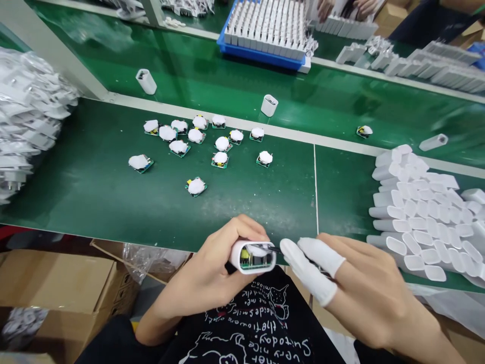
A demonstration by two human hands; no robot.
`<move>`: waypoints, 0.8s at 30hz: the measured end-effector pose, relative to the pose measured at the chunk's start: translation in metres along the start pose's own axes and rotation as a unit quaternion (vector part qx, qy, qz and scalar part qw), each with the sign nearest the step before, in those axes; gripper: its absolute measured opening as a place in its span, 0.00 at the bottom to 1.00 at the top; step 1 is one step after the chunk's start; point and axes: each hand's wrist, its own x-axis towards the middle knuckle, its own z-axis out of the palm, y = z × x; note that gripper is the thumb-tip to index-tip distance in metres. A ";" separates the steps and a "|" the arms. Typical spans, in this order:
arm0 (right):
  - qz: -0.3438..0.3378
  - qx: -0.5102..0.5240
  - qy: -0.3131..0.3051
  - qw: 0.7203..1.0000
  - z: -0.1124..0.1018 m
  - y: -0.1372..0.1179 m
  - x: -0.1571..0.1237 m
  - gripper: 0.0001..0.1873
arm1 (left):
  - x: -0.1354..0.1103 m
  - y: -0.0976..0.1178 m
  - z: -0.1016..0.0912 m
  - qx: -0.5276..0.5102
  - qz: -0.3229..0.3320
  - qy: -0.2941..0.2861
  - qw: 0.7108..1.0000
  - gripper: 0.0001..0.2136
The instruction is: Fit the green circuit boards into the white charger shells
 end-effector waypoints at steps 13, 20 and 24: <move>0.290 -0.078 0.151 0.942 0.108 0.034 -0.054 0.13 | 0.007 -0.033 -0.006 0.014 -0.014 0.102 0.995 0.18; 0.181 0.189 0.223 0.939 0.066 -0.006 -0.012 0.14 | 0.010 -0.021 0.011 0.018 0.037 0.059 0.997 0.24; 0.191 0.250 0.222 0.923 0.068 -0.009 -0.005 0.14 | 0.006 -0.021 0.011 0.081 0.060 0.051 0.994 0.27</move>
